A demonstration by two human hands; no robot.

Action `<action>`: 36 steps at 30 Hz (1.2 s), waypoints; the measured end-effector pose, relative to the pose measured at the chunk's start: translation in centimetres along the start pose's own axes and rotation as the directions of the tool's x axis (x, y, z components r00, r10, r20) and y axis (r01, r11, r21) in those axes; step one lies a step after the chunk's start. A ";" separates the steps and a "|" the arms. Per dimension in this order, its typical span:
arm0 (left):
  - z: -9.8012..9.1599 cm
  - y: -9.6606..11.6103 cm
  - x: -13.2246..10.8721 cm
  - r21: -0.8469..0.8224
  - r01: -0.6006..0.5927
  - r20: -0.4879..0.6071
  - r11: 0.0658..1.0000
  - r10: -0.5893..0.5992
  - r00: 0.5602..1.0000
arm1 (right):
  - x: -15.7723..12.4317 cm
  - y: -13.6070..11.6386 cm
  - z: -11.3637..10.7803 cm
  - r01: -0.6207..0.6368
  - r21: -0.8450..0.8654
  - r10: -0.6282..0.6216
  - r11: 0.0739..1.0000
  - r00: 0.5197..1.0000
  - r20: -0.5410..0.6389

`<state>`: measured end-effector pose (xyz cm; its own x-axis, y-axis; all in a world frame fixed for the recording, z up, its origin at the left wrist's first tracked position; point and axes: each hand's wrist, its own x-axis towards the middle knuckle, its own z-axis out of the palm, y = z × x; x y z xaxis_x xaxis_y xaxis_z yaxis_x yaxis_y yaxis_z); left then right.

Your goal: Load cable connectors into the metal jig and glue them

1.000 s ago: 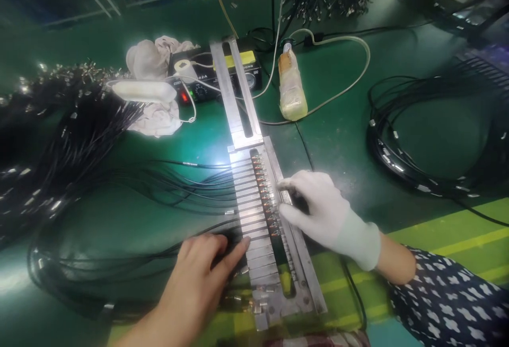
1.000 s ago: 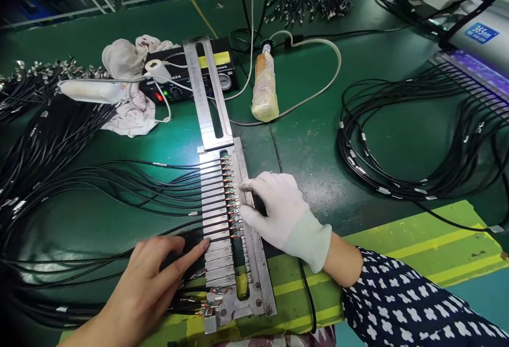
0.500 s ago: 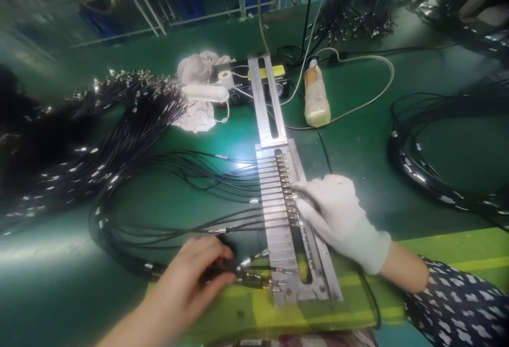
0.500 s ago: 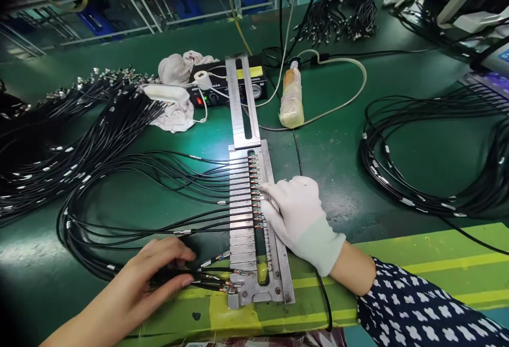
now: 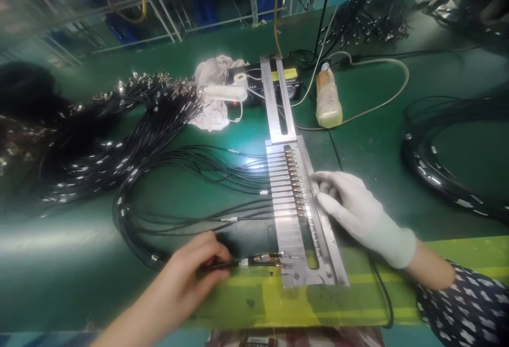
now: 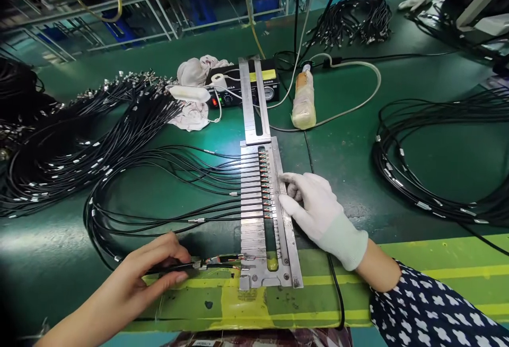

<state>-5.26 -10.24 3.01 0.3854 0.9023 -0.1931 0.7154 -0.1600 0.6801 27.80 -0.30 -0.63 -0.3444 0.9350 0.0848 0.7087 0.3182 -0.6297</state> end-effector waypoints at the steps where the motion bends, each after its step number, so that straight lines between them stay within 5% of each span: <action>1: 0.1 -0.1 0.0 -0.022 0.019 -0.002 1.000 -0.019 1.000 | 0.0 0.0 0.0 0.003 0.002 -0.003 1.000 1.000 -0.005; 9: -0.8 -1.1 1.0 -0.214 0.112 0.054 0.971 -0.102 0.993 | 0.4 -0.4 0.0 0.005 0.018 -0.006 1.000 1.000 0.003; 15: 1.1 -0.1 3.3 -0.123 -0.087 -0.270 0.989 0.051 0.962 | 0.4 -0.5 0.0 -0.024 0.025 0.024 0.999 1.000 0.006; 17: 2.4 0.5 4.3 -0.080 -0.169 -0.302 0.982 0.138 0.943 | 0.4 -0.5 0.1 -0.025 0.026 0.025 0.999 1.000 0.004; 24: 4.7 2.3 7.2 0.051 -0.359 -0.242 0.932 0.360 0.901 | 0.5 -0.2 0.3 0.019 0.020 -0.018 1.000 0.999 -0.034; 28: 5.0 3.2 8.1 0.264 -0.434 -0.191 0.861 0.488 0.852 | 0.6 -0.2 0.3 0.020 0.018 -0.019 1.000 0.999 -0.031; 36: 4.3 3.4 8.1 0.412 -0.416 -0.103 0.810 0.495 0.863 | 0.8 -0.6 -0.1 0.012 0.045 -0.012 0.999 1.000 -0.012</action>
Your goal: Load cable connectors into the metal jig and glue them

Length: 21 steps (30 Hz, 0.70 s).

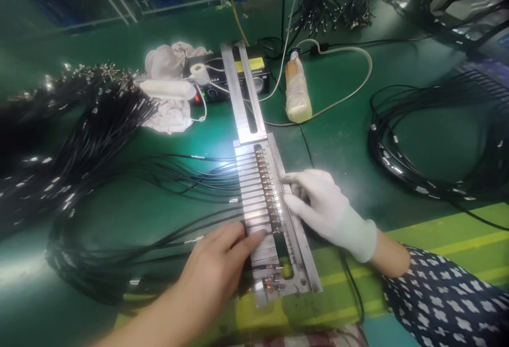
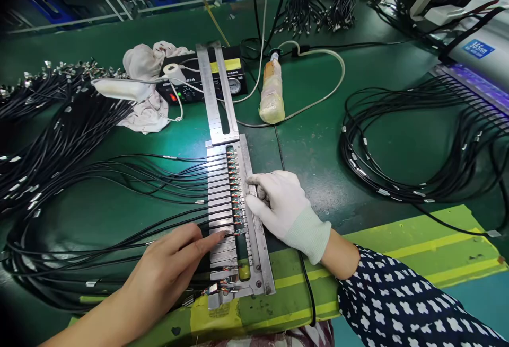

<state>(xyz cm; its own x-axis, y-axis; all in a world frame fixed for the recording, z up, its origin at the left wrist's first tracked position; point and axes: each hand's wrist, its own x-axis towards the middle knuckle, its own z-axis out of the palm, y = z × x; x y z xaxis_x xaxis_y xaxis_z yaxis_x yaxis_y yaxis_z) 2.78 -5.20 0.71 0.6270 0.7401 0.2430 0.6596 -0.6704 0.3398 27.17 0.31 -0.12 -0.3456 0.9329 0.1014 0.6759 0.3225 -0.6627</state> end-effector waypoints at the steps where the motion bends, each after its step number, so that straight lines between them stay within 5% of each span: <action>1: -0.1 -0.1 0.0 0.005 0.001 0.005 1.000 -0.001 1.000 | 0.0 0.0 0.0 0.000 0.007 0.000 1.000 1.000 -0.002; 21: 0.9 -0.9 0.1 -0.100 -0.038 -0.029 0.994 0.035 0.999 | 0.2 0.3 0.1 0.008 0.034 -0.008 0.999 1.000 -0.014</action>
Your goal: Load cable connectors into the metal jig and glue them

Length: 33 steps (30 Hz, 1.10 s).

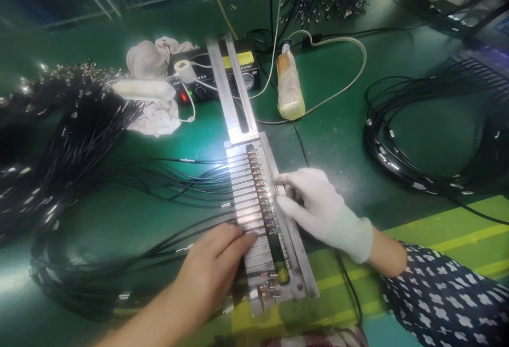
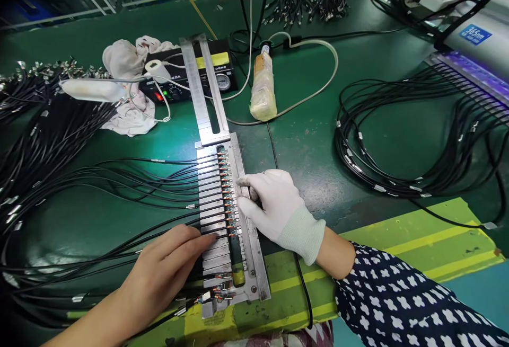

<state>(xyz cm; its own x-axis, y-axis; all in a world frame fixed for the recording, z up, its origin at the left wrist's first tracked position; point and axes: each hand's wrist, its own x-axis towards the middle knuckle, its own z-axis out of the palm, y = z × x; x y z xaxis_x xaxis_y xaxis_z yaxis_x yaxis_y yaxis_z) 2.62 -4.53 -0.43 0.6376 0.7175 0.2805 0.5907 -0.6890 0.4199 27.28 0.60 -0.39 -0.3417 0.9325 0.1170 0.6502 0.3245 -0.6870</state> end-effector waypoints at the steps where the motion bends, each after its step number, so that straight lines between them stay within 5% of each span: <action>1: 0.1 0.0 -0.2 0.021 0.028 -0.031 0.999 -0.028 0.999 | 0.0 0.0 0.0 0.000 0.003 0.001 1.000 1.000 -0.003; 3: 0.2 0.1 -0.8 0.086 0.081 -0.062 0.993 -0.076 0.995 | 0.0 0.0 0.0 -0.002 0.006 0.002 1.000 1.000 0.000; 6: -0.1 0.3 -1.7 0.124 0.073 0.040 0.990 -0.078 0.996 | 0.1 -0.1 0.1 0.000 -0.003 0.000 1.000 1.000 0.013; 10: -1.2 0.6 -1.6 0.009 0.108 0.117 0.994 -0.108 0.987 | 0.0 -0.1 0.1 -0.008 -0.033 0.008 0.999 1.000 0.005; 15: -2.4 1.3 -2.2 -0.233 0.339 0.174 0.912 -0.304 0.937 | -0.7 0.0 0.1 0.004 -0.027 -0.003 1.000 1.000 0.022; 20: -2.1 2.0 -3.2 -0.248 0.366 0.271 0.897 -0.299 0.915 | -0.9 -0.2 0.1 0.007 -0.079 -0.006 0.997 1.000 0.004; 25: -1.8 2.2 -2.7 -0.230 0.332 0.178 0.915 -0.295 0.939 | -0.7 -0.3 0.2 0.003 -0.083 -0.002 0.997 1.000 0.007; 29: -1.0 2.1 -2.4 -0.019 0.149 0.005 0.989 -0.149 0.989 | -0.7 -0.2 0.2 0.010 -0.081 -0.011 0.997 1.000 -0.006; 33: -0.1 1.8 -2.0 0.121 0.040 -0.042 0.992 -0.035 0.999 | -0.6 -0.2 0.1 0.006 -0.073 -0.005 0.997 1.000 0.007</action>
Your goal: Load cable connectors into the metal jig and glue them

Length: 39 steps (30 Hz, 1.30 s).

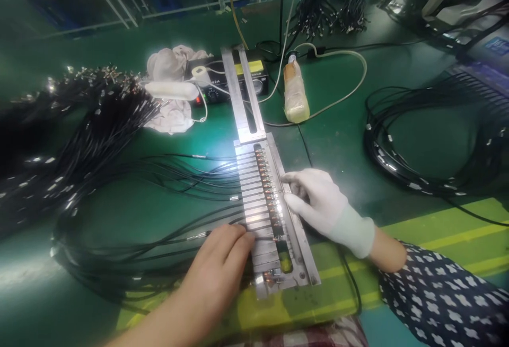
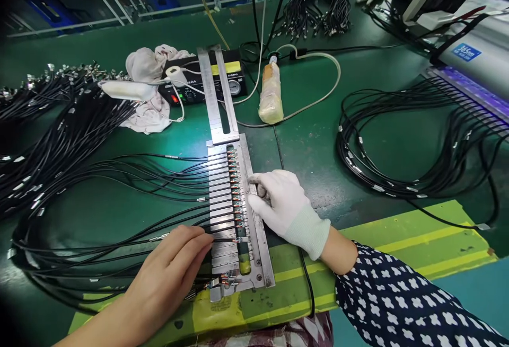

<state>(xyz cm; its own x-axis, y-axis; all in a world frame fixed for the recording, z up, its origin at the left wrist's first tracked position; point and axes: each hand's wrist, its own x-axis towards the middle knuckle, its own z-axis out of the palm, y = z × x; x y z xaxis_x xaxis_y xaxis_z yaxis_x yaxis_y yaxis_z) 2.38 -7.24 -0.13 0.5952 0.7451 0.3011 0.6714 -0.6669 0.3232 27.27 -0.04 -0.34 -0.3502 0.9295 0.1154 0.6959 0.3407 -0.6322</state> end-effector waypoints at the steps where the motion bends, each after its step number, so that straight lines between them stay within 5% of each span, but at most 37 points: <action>1: 0.1 0.0 0.1 0.018 -0.001 -0.011 1.000 0.001 1.000 | 0.0 0.0 0.0 0.002 0.004 -0.002 1.000 1.000 -0.001; 18: 0.5 -0.6 0.0 0.140 -0.160 0.029 0.977 0.157 0.987 | 0.1 0.5 0.1 0.001 0.062 -0.002 0.998 1.000 0.005; 24: 0.3 -0.7 -1.5 0.132 -0.041 0.090 0.990 0.029 0.996 | 0.0 0.5 0.1 0.014 0.058 -0.014 0.998 1.000 -0.004; 32: -0.6 -0.8 -1.5 0.057 -0.009 0.169 0.998 -0.001 0.986 | -0.2 0.4 0.3 0.007 0.019 -0.007 1.000 1.000 -0.011; 39: -1.9 0.2 -3.2 -0.211 0.288 0.306 0.934 -0.217 0.927 | -0.9 0.2 0.1 0.041 -0.010 -0.041 0.999 0.999 -0.022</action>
<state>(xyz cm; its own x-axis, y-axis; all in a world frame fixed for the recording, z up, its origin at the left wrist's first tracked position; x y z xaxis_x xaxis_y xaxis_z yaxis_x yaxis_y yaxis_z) -0.20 -9.73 0.66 0.5415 0.8382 -0.0653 0.7052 -0.4106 0.5780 27.63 -0.81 -0.62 -0.3644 0.9176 0.1586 0.6872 0.3799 -0.6192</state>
